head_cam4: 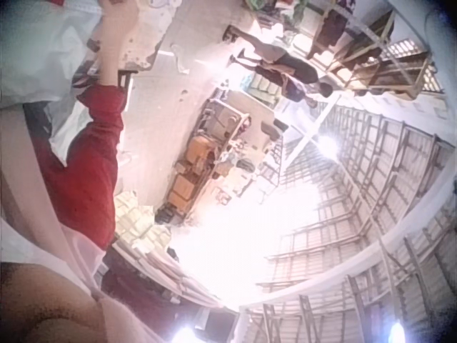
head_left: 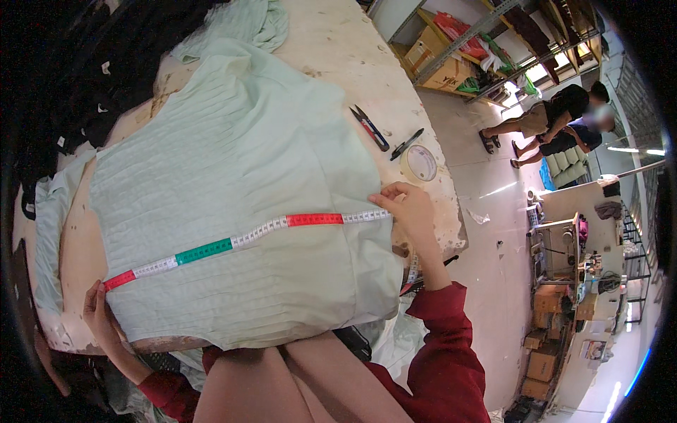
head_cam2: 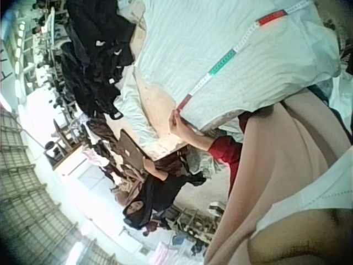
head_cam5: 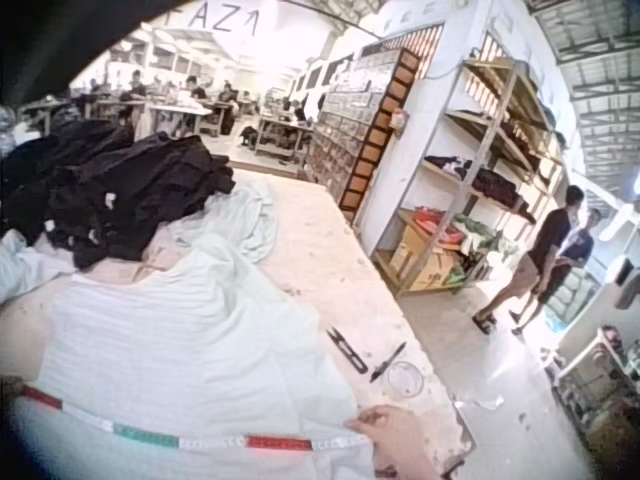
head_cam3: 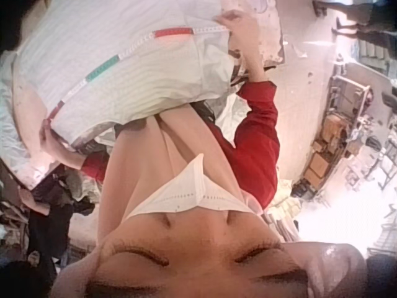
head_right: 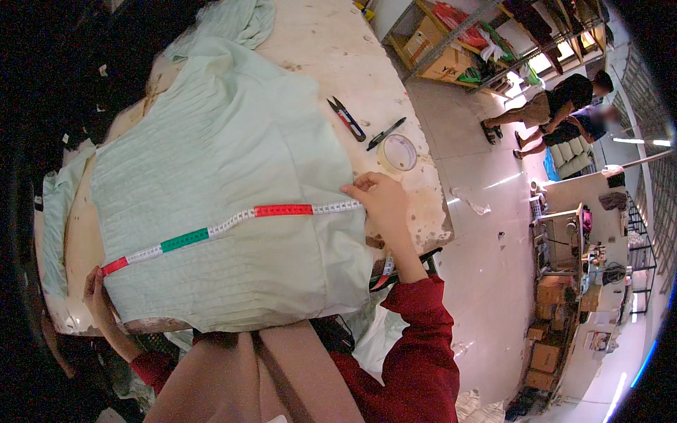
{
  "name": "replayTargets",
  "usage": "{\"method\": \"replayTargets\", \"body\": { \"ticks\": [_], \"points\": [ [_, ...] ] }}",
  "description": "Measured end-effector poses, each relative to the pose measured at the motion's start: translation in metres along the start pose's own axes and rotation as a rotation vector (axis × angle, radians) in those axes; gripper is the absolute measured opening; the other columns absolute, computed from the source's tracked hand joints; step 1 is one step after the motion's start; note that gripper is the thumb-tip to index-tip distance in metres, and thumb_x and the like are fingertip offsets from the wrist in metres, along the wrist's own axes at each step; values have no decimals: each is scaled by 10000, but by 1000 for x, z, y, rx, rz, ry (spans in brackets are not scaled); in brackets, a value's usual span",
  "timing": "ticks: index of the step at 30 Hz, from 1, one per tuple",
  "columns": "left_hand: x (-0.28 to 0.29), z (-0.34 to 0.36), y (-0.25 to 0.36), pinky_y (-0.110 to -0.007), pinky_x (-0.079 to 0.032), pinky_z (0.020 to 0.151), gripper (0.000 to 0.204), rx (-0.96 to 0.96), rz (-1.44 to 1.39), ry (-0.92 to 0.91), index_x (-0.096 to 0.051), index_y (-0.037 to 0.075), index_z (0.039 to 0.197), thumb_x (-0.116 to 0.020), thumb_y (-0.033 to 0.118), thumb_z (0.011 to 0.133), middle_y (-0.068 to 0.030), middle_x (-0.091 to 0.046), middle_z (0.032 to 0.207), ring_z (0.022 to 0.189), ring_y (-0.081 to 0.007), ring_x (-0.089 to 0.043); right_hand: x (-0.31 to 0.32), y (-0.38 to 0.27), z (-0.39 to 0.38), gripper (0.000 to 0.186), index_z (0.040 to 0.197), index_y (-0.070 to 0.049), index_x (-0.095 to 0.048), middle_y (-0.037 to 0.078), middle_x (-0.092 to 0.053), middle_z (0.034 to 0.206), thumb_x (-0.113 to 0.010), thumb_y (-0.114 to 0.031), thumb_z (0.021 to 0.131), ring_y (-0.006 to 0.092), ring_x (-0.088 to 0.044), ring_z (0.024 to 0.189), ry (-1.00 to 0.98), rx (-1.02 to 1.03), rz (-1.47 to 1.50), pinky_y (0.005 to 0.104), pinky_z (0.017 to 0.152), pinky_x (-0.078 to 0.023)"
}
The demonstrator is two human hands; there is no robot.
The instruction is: The person measures a light green garment on a table using a measuring tape and marks it with a black marker. They repeatedly fold, unfold, and smooth the fabric while taking measurements and making marks.
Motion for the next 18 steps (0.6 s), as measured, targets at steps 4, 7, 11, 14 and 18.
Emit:
{"method": "replayTargets", "body": {
  "ticks": [4,7,11,14,18],
  "points": [
    [0,-1,0,-211,-437,810,306,0,-46,-1,-621,-73,1118,-670,130,895,-58,-637,973,883,-101,-571,-14,1,1,389,883,3,-685,106,-662,733,-758,-353,745,217,-624,669,40,9,-27,315,636,-471],
    [5,3,-12,-212,-437,828,293,12,-124,6,-619,-79,1116,-665,107,895,-67,-636,978,895,-103,-571,-11,12,17,377,881,4,-672,114,-663,767,-751,-344,757,216,-623,703,-67,13,76,312,651,-459],
    [1,1,-8,-219,-441,847,283,18,-84,-1,-620,-84,1106,-664,96,893,-73,-635,989,910,-107,-570,-5,18,37,326,899,-3,-625,113,-656,763,-735,-288,785,173,-607,697,-139,84,220,300,641,-446],
    [-2,-3,-5,-223,-443,850,281,-5,-148,20,-623,-84,1101,-668,97,890,-73,-635,989,911,-109,-568,-10,15,31,300,930,-18,-590,87,-633,730,-724,-256,807,137,-572,669,-270,48,361,284,626,-435],
    [-2,-3,-5,-226,-447,845,277,-20,-165,32,-623,-85,1098,-666,94,891,-72,-633,993,912,-112,-566,4,0,15,246,948,-38,-583,50,-613,735,-710,-214,830,108,-525,657,-209,65,129,270,628,-430]
  ]
}}
Point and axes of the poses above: each hand's wrist, its own z-axis towards the middle knuckle, its own x-axis out of the back of the hand, y = z × x, the point moved 8 cm from there along z, towards the middle knuckle
